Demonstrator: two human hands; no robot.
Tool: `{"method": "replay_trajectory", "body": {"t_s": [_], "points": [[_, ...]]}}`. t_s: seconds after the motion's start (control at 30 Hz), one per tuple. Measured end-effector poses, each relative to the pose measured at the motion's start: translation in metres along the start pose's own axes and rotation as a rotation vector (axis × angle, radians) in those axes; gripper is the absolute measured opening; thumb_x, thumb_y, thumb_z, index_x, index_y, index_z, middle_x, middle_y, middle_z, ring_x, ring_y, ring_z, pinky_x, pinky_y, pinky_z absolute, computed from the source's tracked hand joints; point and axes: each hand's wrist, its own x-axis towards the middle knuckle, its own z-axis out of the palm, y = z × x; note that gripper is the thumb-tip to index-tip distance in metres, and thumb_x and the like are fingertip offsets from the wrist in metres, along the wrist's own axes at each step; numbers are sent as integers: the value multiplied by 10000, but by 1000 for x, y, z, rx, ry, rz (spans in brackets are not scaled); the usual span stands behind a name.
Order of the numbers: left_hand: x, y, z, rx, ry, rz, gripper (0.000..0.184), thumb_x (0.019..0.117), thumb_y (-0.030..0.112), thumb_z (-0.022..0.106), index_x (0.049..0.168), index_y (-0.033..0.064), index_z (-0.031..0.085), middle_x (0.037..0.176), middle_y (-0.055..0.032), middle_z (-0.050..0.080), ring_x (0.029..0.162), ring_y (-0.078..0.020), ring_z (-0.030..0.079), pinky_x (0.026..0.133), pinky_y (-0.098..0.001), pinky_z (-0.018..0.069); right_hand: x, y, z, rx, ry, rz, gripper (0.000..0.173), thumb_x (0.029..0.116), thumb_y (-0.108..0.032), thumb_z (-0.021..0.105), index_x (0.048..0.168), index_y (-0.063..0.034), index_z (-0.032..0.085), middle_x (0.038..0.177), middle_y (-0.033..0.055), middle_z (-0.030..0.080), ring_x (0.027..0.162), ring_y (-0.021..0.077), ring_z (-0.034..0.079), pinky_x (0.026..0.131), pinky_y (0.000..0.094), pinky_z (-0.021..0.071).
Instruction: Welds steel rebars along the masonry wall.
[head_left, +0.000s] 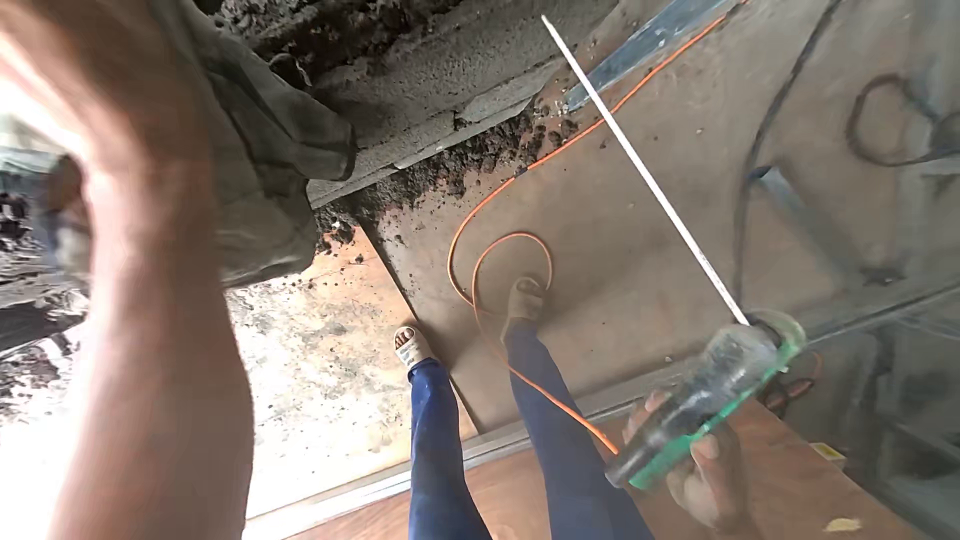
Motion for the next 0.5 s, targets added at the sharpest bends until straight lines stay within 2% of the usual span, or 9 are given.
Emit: {"method": "replay_trajectory", "body": {"t_s": [0.07, 0.1, 0.17, 0.23, 0.27, 0.33, 0.37, 0.4, 0.5], "points": [[-13, 22, -14, 24, 42, 75, 332, 991, 397, 538, 898, 112, 680, 868, -162, 704, 834, -380, 702, 667, -601, 488, -6, 3, -1, -1, -34, -9, 519, 920, -669, 610, 1172, -224, 701, 886, -14, 720, 725, 117, 693, 646, 295, 602], [-20, 37, -28, -2, -18, 95, 322, 988, 328, 555, 883, 46, 669, 859, -226, 692, 833, -439, 691, 671, -638, 475, -10, 4, -1, -10, -41, -11, 530, 903, -683, 620, 1142, -217, 704, 870, -9, 710, 720, 123, 681, 643, 303, 592], [-31, 52, -49, -57, -114, 142, 367, 986, 354, 541, 880, 26, 665, 873, -251, 690, 869, -463, 680, 725, -664, 456, -17, 1, 6, -53, -47, -18, 552, 890, -705, 618, 1130, -216, 708, 864, -5, 708, 728, 130, 681, 654, 309, 592], [-30, 48, -75, -194, -250, 229, 429, 1009, 425, 503, 1045, 38, 685, 1052, -268, 689, 1049, -485, 648, 875, -720, 439, -22, 2, 15, -53, -30, -30, 556, 888, -704, 624, 1152, -222, 707, 890, -4, 722, 741, 128, 693, 665, 302, 601], [-28, 38, -82, -260, -296, 293, 432, 1015, 444, 491, 1134, 81, 693, 1148, -234, 683, 1138, -465, 622, 922, -712, 441, -25, 2, 20, -41, -22, -36, 549, 896, -695, 622, 1163, -222, 704, 899, -6, 724, 738, 123, 696, 660, 291, 603], [-27, 19, -93, -345, -410, 387, 470, 1024, 449, 485, 1402, 206, 624, 1452, -138, 577, 1376, -414, 472, 1068, -673, 374, -33, 4, 32, -8, -3, -39, 535, 903, -678, 628, 1165, -217, 701, 883, -8, 720, 707, 116, 690, 629, 282, 599], [-28, 14, -96, -320, -454, 397, 507, 1012, 464, 493, 1476, 269, 558, 1554, -125, 490, 1428, -434, 410, 1059, -706, 349, -37, 4, 38, -3, 1, -40, 532, 903, -673, 633, 1166, -215, 695, 876, -8, 716, 700, 114, 688, 619, 281, 599], [-29, 13, -99, -285, -476, 393, 539, 994, 469, 507, 1509, 310, 511, 1583, -144, 439, 1430, -468, 387, 1030, -742, 342, -39, 4, 44, -15, 4, -49, 529, 904, -669, 635, 1173, -217, 688, 877, -11, 715, 700, 110, 689, 618, 279, 602], [-30, 17, -88, -236, -472, 424, 603, 962, 443, 584, 1540, 322, 462, 1536, -247, 433, 1351, -552, 431, 952, -797, 354, -48, 6, 71, -100, 11, -87, 500, 923, -649, 623, 1227, -254, 667, 908, -73, 716, 724, 49, 680, 643, 234, 597]]}}
